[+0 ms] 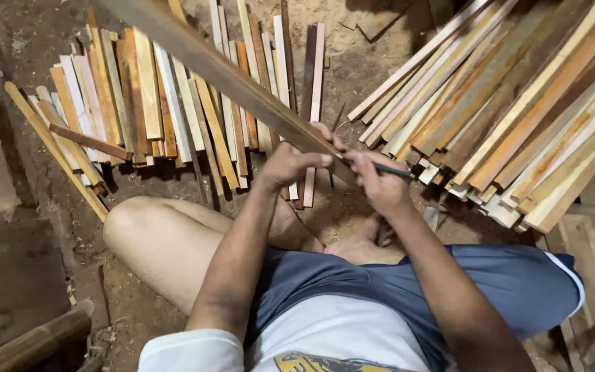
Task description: Marking wooden strips with a pencil and shaving them with a metal blade while sitting on the floor.
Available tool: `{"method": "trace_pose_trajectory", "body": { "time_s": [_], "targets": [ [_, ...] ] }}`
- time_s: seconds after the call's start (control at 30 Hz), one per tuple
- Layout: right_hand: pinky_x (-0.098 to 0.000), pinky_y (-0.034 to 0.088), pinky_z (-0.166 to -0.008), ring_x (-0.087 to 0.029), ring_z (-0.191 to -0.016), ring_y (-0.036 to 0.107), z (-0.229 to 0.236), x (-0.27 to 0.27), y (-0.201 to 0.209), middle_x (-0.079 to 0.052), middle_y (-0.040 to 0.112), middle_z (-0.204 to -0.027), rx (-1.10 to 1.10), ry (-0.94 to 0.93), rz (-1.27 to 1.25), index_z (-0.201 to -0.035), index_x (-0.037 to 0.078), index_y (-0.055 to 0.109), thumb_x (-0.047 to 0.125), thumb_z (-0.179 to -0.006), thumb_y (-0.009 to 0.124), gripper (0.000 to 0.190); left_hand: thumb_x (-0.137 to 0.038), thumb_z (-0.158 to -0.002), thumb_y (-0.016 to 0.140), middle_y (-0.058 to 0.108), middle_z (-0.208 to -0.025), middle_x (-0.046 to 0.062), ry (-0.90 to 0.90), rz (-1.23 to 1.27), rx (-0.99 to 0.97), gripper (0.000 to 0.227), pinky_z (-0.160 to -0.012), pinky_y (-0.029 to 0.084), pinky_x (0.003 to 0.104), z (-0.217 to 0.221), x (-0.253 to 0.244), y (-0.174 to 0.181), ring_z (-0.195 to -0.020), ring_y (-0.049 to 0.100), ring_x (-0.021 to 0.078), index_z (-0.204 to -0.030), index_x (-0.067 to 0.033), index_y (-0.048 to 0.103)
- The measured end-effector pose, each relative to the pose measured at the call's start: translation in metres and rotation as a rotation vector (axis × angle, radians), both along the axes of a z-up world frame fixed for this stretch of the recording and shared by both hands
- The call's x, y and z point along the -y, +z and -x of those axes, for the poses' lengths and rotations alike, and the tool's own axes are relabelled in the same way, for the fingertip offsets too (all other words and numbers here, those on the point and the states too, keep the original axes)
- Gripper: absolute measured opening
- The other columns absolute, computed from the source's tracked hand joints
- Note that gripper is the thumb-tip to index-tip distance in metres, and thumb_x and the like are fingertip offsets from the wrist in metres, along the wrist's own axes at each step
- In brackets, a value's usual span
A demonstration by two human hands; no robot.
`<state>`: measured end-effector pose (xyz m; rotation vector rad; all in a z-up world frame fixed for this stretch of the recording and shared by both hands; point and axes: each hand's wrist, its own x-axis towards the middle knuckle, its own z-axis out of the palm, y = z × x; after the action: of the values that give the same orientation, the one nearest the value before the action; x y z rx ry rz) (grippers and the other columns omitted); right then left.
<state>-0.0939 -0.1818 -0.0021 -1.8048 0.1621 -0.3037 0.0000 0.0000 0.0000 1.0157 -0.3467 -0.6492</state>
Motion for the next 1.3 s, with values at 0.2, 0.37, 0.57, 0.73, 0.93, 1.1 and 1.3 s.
{"method": "trace_pose_trajectory", "body": {
  "time_s": [0.2,0.37,0.57,0.73,0.93,1.1,1.3],
  "targets": [
    [-0.0449,0.056,-0.064,-0.033,-0.073,0.073,0.053,0.063,-0.039,-0.017,0.073,-0.074,-0.185,-0.096,0.357,-0.096,0.015,0.083,0.017,-0.1,0.072,0.013,0.001,-0.08,0.081,0.068,-0.112,0.018,0.112,0.107,0.001,0.042,-0.095,0.054,0.035,-0.022,-0.037,0.027,-0.108,0.068,0.0267,-0.111,-0.0088,0.054],
    [-0.0454,0.058,-0.077,-0.034,-0.086,0.073,0.031,0.033,0.001,-0.019,0.076,-0.09,0.082,-0.108,0.273,-0.12,0.005,0.076,0.013,-0.105,0.066,0.021,0.001,-0.076,0.084,0.072,-0.107,0.017,0.053,0.104,0.023,0.043,-0.09,0.056,0.034,-0.009,-0.005,0.02,-0.103,0.071,0.0261,-0.109,-0.0088,0.057],
    [-0.0486,0.056,-0.089,-0.037,-0.106,0.071,0.026,0.017,-0.011,-0.022,0.076,-0.107,0.09,0.073,0.193,-0.124,0.001,0.072,0.011,-0.089,0.083,0.038,0.002,-0.073,0.085,0.073,-0.1,0.015,0.01,0.024,-0.039,0.053,-0.07,0.063,0.031,0.008,0.017,0.011,-0.086,0.075,0.0233,-0.119,-0.0063,0.061],
    [-0.0393,0.054,-0.086,-0.023,-0.107,0.067,0.049,0.027,-0.027,-0.021,0.076,-0.104,-0.059,0.07,0.16,-0.123,0.006,0.076,0.013,-0.09,0.082,0.034,0.004,-0.076,0.084,0.074,-0.108,0.017,0.099,0.071,-0.023,0.054,-0.068,0.063,0.03,-0.015,-0.014,0.016,-0.092,0.076,0.0221,-0.122,-0.0061,0.058],
    [-0.0463,0.054,-0.09,-0.033,-0.108,0.069,0.013,0.01,0.039,-0.025,0.074,-0.107,-0.013,-0.103,0.166,-0.123,0.0,0.074,0.014,-0.104,0.067,0.024,0.002,-0.077,0.083,0.075,-0.108,0.017,0.036,0.097,0.026,0.051,-0.078,0.062,0.032,0.003,0.005,0.004,-0.097,0.075,0.0232,-0.12,-0.0059,0.057],
    [-0.0237,0.057,-0.052,-0.02,-0.078,0.071,-0.049,-0.026,0.118,-0.023,0.073,-0.098,0.233,-0.01,-0.286,-0.128,-0.007,0.066,0.027,-0.11,0.052,0.04,0.006,-0.079,0.081,0.073,-0.114,0.013,-0.075,-0.091,0.129,0.045,-0.088,0.059,0.036,0.029,0.031,-0.027,-0.103,0.067,0.0194,-0.12,-0.0061,0.068],
    [-0.0322,0.064,-0.057,-0.023,-0.069,0.073,-0.095,-0.049,0.15,-0.023,0.074,-0.087,0.486,0.006,-0.199,-0.115,-0.009,0.072,0.018,-0.109,0.056,0.032,0.004,-0.079,0.08,0.074,-0.115,0.015,-0.125,-0.158,0.231,0.042,-0.095,0.056,0.04,0.051,0.041,-0.065,-0.108,0.068,0.0219,-0.119,-0.0045,0.072]
  ]
}}
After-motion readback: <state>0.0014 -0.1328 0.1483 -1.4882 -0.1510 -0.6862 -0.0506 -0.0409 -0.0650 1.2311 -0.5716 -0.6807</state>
